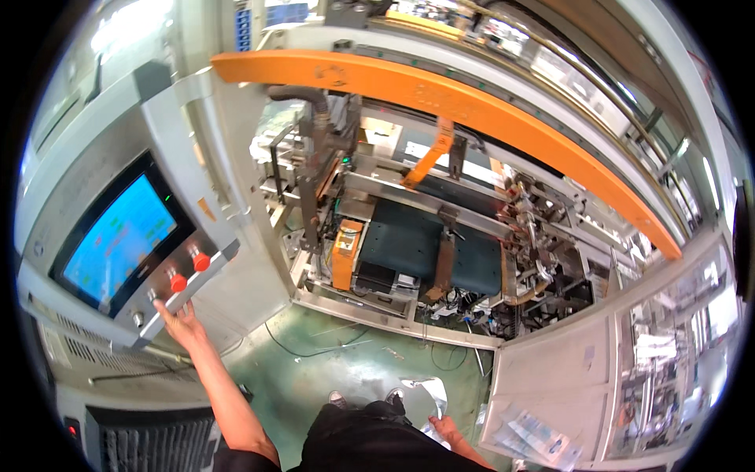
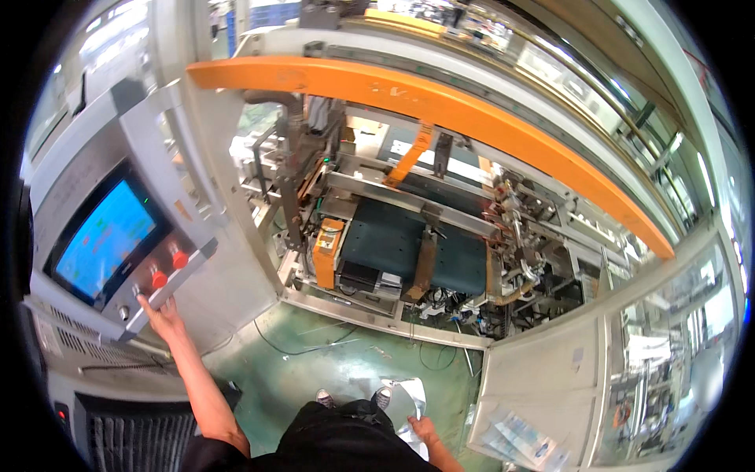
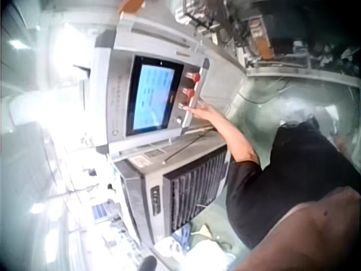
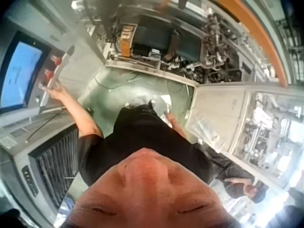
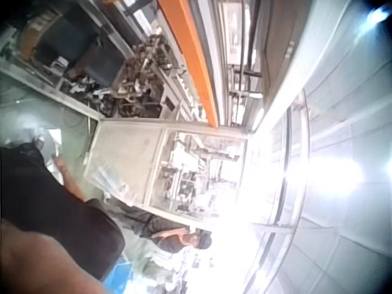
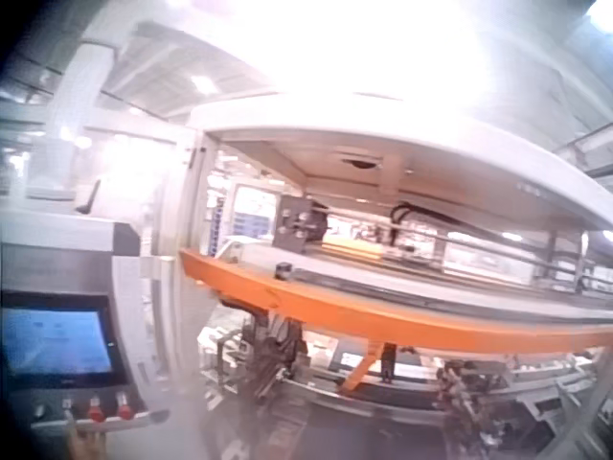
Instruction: The person operates a packaging machine in a factory, loading white cylindrical items into the machine and adjusting the control panel. They then place packaged items onto a conveyor belt and handle plastic bags, moving around the workspace to manage materials.
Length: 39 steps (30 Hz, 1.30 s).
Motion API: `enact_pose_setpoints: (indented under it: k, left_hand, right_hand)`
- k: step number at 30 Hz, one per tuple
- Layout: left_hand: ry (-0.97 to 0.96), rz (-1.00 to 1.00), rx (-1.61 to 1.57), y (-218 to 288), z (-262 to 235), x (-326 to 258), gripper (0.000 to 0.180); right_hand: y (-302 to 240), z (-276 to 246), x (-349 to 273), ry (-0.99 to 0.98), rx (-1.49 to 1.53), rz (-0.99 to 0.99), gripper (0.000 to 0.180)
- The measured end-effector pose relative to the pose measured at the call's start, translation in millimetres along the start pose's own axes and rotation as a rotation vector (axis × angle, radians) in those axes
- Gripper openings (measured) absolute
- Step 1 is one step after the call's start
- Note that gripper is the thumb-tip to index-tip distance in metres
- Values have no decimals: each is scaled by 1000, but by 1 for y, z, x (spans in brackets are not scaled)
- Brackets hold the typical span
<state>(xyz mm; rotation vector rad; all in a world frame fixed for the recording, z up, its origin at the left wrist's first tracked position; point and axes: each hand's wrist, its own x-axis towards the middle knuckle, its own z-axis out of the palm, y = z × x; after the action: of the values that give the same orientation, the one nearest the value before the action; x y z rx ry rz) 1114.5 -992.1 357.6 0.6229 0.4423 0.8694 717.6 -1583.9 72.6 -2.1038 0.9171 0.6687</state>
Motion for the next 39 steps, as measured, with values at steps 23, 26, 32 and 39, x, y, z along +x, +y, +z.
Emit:
enact_pose_setpoints:
  k: [23, 26, 32, 39]
  left_hand:
    - [-164, 11, 6, 16, -11, 4, 74]
    - [-187, 77, 87, 1, -20, -1, 54]
    - [44, 12, -20, 3, -2, -8, 64]
    - [-51, -47, -74, 8, -13, -7, 52]
  right_hand:
    - [15, 13, -9, 16, -3, 40, 64]
    - [38, 24, -10, 40, -11, -39, 62]
    - [71, 47, -7, 73, 109, -107, 61]
    - [56, 23, -1, 29, 81, -43, 62]
